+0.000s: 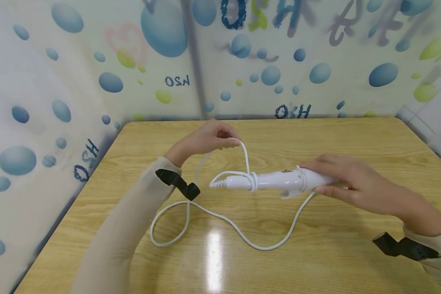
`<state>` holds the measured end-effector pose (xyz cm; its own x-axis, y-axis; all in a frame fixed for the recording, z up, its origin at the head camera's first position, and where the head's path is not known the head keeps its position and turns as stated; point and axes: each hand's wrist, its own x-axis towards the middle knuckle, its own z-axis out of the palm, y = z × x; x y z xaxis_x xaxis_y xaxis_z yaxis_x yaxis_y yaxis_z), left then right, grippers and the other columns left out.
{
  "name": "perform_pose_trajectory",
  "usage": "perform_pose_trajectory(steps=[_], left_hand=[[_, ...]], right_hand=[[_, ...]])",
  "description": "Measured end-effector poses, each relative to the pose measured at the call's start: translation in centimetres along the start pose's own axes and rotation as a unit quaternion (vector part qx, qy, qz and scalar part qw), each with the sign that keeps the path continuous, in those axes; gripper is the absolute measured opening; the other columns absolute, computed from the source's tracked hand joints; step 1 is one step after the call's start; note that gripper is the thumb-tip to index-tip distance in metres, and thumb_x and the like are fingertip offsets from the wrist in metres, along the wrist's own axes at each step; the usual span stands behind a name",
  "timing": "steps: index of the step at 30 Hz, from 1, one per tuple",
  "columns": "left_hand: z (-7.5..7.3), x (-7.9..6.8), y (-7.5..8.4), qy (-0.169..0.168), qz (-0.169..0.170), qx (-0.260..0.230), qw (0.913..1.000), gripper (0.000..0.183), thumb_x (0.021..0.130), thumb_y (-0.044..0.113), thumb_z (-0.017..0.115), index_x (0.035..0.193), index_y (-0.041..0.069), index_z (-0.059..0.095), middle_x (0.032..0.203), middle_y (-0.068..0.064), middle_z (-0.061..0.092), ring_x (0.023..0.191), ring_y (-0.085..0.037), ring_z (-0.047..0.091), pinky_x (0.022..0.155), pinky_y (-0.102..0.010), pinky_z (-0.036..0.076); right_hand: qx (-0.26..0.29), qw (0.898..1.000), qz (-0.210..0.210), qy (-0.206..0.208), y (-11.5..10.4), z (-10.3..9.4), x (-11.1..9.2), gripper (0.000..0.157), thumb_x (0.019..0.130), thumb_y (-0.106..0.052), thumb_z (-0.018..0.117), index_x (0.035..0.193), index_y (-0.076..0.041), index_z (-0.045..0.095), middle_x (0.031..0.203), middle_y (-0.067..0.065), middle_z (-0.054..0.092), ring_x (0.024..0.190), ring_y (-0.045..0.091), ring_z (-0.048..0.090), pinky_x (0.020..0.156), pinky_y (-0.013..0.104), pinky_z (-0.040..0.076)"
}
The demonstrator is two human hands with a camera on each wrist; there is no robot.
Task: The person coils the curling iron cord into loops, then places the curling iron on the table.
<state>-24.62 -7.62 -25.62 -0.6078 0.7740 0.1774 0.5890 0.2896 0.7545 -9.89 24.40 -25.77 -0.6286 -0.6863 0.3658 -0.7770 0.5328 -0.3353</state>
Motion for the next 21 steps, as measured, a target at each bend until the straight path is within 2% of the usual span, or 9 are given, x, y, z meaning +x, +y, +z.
perform_pose_trajectory(steps=[3,6,11,16,21], left_hand=[[0.4,0.1,0.5,0.038,-0.027,0.029,0.9985,0.011,0.084,0.019,0.069,0.083,0.008,0.072,0.068,-0.002,0.059,0.055,-0.013,0.042,0.052,-0.026,0.038],[0.8,0.2,1.3,0.075,-0.026,0.052,0.9955,0.011,0.08,0.021,0.073,0.08,0.01,0.073,0.071,0.001,0.063,0.056,-0.012,0.042,0.052,-0.025,0.037],[1.6,0.1,3.2,0.093,0.003,0.06,0.9939,0.011,0.081,0.022,0.072,0.08,0.012,0.073,0.073,0.003,0.064,0.054,-0.012,0.04,0.049,-0.025,0.034],[2.6,-0.3,4.9,0.11,0.042,0.065,0.991,0.008,0.081,0.019,0.072,0.079,0.011,0.073,0.071,0.005,0.064,0.05,-0.011,0.036,0.048,-0.025,0.03],[3.5,-1.0,6.7,0.125,0.085,0.069,0.9862,0.007,0.08,0.016,0.073,0.078,0.01,0.072,0.068,0.006,0.062,0.05,-0.008,0.037,0.047,-0.024,0.03]], right_hand=[[-0.017,1.0,-0.003,-0.018,0.0,0.2,0.1,0.053,0.082,-0.008,0.067,0.132,-0.016,0.05,0.105,-0.009,0.054,0.077,0.003,0.044,0.058,0.022,0.039],[-0.04,0.999,-0.001,-0.035,0.1,0.4,0.3,0.049,0.085,-0.013,0.066,0.131,-0.016,0.05,0.104,-0.01,0.054,0.077,0.002,0.044,0.059,0.023,0.039],[-0.089,0.994,0.014,-0.055,0.2,0.8,0.6,0.044,0.086,-0.019,0.065,0.128,-0.013,0.054,0.102,-0.007,0.056,0.079,0.005,0.046,0.063,0.028,0.039],[-0.127,0.986,0.067,-0.084,0.3,1.1,0.9,0.045,0.087,-0.022,0.064,0.129,-0.01,0.053,0.102,-0.001,0.058,0.079,0.009,0.049,0.065,0.034,0.04],[-0.139,0.981,0.109,-0.081,0.7,1.1,1.2,0.047,0.087,-0.023,0.064,0.13,-0.008,0.051,0.105,0.007,0.06,0.079,0.015,0.054,0.063,0.037,0.044]])
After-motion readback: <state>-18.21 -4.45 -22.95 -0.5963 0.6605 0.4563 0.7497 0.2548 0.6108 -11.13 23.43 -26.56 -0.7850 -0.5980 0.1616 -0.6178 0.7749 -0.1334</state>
